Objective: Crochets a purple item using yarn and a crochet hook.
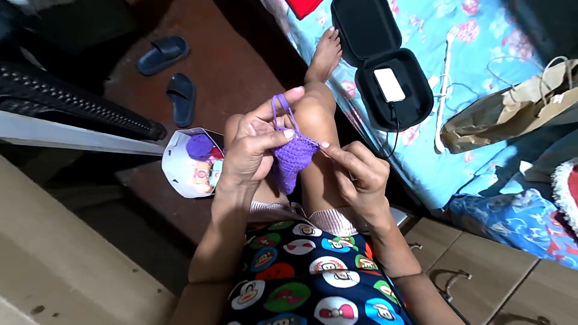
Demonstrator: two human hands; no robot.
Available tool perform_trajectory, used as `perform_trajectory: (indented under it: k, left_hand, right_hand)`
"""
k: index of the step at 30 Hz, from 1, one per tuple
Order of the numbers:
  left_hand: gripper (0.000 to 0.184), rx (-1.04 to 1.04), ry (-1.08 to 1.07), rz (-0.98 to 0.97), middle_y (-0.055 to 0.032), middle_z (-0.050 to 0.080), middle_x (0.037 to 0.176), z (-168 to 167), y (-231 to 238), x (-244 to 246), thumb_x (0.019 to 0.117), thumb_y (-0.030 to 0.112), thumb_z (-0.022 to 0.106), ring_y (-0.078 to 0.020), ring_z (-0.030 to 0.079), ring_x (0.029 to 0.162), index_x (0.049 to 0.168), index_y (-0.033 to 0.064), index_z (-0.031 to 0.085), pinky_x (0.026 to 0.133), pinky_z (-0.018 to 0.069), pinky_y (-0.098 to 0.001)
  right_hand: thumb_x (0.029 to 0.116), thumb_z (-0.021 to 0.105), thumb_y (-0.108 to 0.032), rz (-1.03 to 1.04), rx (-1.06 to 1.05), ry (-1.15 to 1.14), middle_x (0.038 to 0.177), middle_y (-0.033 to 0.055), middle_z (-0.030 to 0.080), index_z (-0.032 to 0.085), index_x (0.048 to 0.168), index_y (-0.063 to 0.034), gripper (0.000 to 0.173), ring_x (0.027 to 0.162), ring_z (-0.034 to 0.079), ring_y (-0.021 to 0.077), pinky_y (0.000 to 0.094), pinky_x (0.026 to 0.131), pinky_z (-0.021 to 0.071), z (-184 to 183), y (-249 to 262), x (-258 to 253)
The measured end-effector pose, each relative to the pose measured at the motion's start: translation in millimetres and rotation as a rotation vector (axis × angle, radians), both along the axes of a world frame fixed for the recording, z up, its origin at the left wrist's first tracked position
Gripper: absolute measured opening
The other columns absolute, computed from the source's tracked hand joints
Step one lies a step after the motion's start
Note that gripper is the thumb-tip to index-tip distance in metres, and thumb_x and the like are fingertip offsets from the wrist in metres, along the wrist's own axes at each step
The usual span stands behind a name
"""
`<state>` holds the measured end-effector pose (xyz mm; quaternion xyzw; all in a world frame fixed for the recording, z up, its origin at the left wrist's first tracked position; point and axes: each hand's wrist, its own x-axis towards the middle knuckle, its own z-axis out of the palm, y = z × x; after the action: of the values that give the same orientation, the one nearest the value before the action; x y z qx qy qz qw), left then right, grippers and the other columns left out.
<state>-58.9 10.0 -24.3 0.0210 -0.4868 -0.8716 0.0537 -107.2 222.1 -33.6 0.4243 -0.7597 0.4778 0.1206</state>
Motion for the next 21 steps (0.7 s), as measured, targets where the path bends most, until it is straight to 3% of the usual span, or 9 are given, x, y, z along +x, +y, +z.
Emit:
perform_trajectory:
  k: [3, 7, 11, 14, 17, 19, 21]
  left_hand:
    - [0.051, 0.024, -0.012, -0.027, 0.0041, 0.071, 0.085, -1, -1, 0, 0.0884, -0.007, 0.053, -0.0040, 0.067, 0.074, 0.138, 0.0043, 0.057, 0.073, 0.0577, -0.0205]
    - [0.053, 0.023, 0.006, -0.049, 0.0038, 0.072, 0.088, -2, -1, 0, 0.0885, -0.007, 0.054, -0.0051, 0.068, 0.076, 0.141, 0.0036, 0.055, 0.076, 0.0589, -0.0216]
    - [0.069, -0.147, -0.010, 0.002, 0.0042, 0.072, 0.093, 5, 1, 2, 0.0865, -0.008, 0.060, -0.0064, 0.070, 0.082, 0.152, -0.0002, 0.040, 0.080, 0.0599, -0.0229]
    - [0.074, -0.364, -0.027, 0.148, 0.0051, 0.073, 0.090, 10, 8, 4, 0.0826, -0.009, 0.066, -0.0049, 0.070, 0.078, 0.151, -0.0025, 0.041, 0.074, 0.0596, -0.0190]
    - [0.075, -0.461, -0.024, 0.243, 0.0025, 0.075, 0.090, 12, 14, 5, 0.0808, -0.013, 0.067, -0.0051, 0.070, 0.076, 0.151, -0.0028, 0.043, 0.073, 0.0591, -0.0183]
    - [0.074, -0.528, -0.033, 0.262, 0.0045, 0.074, 0.091, 18, 24, 11, 0.0830, -0.014, 0.066, -0.0012, 0.067, 0.072, 0.152, 0.0021, 0.045, 0.066, 0.0554, -0.0135]
    - [0.074, -0.592, -0.003, 0.291, 0.0050, 0.072, 0.095, 22, 35, 13, 0.0825, -0.015, 0.064, 0.0008, 0.065, 0.073, 0.152, 0.0031, 0.046, 0.065, 0.0545, -0.0120]
  right_hand:
    - [0.0886, 0.060, 0.000, 0.038, -0.027, -0.045, 0.078, 0.0103, 0.062, 0.078, 0.110, 0.0015, 0.029, 0.067, 0.057, 0.0114, 0.0215, 0.058, 0.0466, -1, 1, -2]
    - [0.0881, 0.059, 0.008, 0.111, -0.131, -0.397, 0.082, 0.0070, 0.062, 0.076, 0.111, 0.0054, 0.029, 0.071, 0.057, 0.0039, 0.0144, 0.063, 0.0494, 1, 1, 0]
    - [0.0898, 0.060, 0.009, 0.076, -0.121, -0.564, 0.088, 0.0064, 0.068, 0.076, 0.113, 0.0033, 0.029, 0.075, 0.062, 0.0035, 0.0153, 0.067, 0.0529, 6, 0, 2]
    - [0.0913, 0.060, 0.007, 0.047, -0.100, -0.591, 0.091, 0.0063, 0.069, 0.076, 0.115, 0.0016, 0.029, 0.079, 0.064, 0.0048, 0.0165, 0.069, 0.0541, 5, -2, 3]
    - [0.0939, 0.060, 0.008, 0.087, -0.164, -0.746, 0.107, 0.0088, 0.074, 0.073, 0.117, 0.0034, 0.027, 0.092, 0.070, 0.0062, 0.0201, 0.079, 0.0588, 8, -3, 4]
    - [0.0938, 0.060, 0.008, 0.081, -0.186, -0.738, 0.105, 0.0084, 0.073, 0.070, 0.118, 0.0046, 0.026, 0.083, 0.067, 0.0041, 0.0182, 0.074, 0.0568, 10, -7, 6]
    - [0.0943, 0.059, 0.006, 0.053, -0.131, -0.547, 0.105, 0.0113, 0.074, 0.071, 0.116, 0.0063, 0.025, 0.089, 0.069, 0.0079, 0.0219, 0.079, 0.0583, 10, -11, 7]
